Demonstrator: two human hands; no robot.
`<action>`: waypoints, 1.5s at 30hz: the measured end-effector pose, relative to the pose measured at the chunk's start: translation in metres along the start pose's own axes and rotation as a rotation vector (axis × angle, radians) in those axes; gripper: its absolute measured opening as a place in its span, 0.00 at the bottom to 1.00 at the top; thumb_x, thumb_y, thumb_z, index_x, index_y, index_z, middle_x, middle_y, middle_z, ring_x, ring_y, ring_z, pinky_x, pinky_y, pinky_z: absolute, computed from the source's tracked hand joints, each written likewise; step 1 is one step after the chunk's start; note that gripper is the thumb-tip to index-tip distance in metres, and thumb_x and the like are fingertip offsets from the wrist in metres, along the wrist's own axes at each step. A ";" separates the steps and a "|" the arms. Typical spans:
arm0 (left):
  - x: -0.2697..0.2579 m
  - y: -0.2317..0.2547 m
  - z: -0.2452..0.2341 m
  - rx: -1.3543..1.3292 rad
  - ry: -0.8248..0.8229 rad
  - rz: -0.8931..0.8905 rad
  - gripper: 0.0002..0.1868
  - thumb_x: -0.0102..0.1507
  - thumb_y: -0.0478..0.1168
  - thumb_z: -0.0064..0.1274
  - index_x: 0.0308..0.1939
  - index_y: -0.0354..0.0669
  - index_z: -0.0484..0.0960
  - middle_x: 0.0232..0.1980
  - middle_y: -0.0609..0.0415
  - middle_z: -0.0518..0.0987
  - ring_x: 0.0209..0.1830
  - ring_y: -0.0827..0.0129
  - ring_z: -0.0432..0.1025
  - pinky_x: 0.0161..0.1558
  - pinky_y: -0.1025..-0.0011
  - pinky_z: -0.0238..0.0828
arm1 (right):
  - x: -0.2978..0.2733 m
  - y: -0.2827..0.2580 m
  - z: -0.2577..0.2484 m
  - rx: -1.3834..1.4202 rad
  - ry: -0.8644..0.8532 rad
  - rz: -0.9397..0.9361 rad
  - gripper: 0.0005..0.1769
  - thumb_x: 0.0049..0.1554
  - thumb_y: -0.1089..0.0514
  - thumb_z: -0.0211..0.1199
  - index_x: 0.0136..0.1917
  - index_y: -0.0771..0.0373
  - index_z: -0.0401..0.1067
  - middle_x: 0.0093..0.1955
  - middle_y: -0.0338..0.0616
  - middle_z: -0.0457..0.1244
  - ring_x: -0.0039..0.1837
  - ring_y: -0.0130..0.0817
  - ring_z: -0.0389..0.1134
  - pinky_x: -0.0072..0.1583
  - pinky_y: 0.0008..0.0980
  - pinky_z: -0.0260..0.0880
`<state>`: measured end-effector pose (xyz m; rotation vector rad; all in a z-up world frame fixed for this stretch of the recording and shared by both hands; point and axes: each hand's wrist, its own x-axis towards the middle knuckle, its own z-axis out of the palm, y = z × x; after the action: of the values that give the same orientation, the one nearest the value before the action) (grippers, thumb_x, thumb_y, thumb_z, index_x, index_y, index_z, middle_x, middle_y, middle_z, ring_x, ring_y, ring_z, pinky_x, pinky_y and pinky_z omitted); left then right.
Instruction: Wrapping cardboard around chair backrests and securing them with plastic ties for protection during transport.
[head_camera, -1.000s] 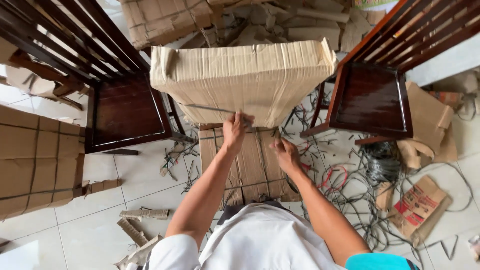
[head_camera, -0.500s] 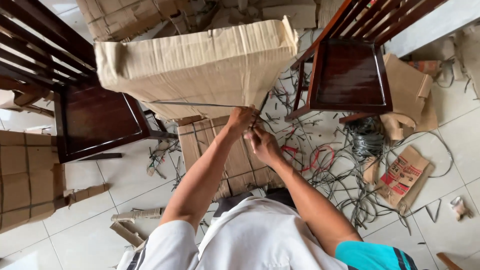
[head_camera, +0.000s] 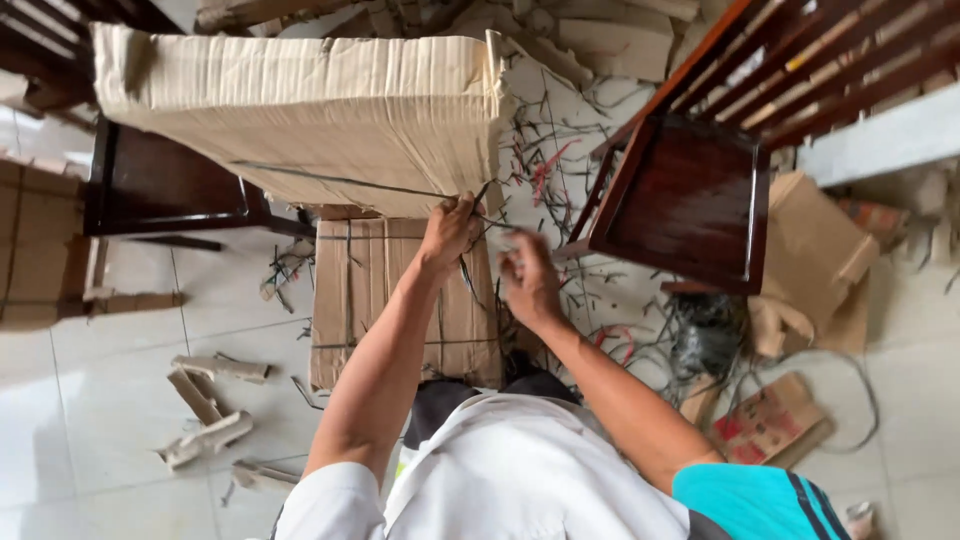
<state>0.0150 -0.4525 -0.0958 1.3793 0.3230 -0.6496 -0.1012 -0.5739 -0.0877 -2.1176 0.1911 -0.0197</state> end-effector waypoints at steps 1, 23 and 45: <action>-0.001 0.002 0.004 -0.044 0.029 0.020 0.22 0.74 0.48 0.36 0.39 0.34 0.76 0.22 0.62 0.58 0.14 0.81 0.54 0.16 0.82 0.49 | 0.006 0.000 -0.011 0.047 0.203 -0.127 0.18 0.62 0.65 0.62 0.64 0.65 0.65 0.62 0.55 0.61 0.53 0.52 0.72 0.42 0.40 0.80; 0.039 -0.042 0.061 -0.173 0.257 0.076 0.24 0.72 0.54 0.46 0.27 0.44 0.70 0.20 0.58 0.67 0.19 0.78 0.56 0.25 0.76 0.51 | 0.168 0.059 -0.013 0.503 -0.510 0.691 0.17 0.61 0.44 0.63 0.42 0.59 0.77 0.37 0.40 0.62 0.40 0.34 0.68 0.44 0.31 0.68; 0.091 0.033 0.103 -0.003 0.404 0.124 0.27 0.70 0.55 0.39 0.43 0.41 0.89 0.34 0.42 0.84 0.34 0.58 0.79 0.34 0.65 0.75 | 0.232 0.039 -0.094 0.619 -0.378 0.432 0.13 0.68 0.52 0.48 0.41 0.52 0.65 0.26 0.27 0.48 0.24 0.18 0.45 0.27 0.17 0.41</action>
<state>0.0905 -0.5720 -0.1026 1.5116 0.5535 -0.2634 0.1143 -0.7072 -0.0859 -1.3981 0.3590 0.5097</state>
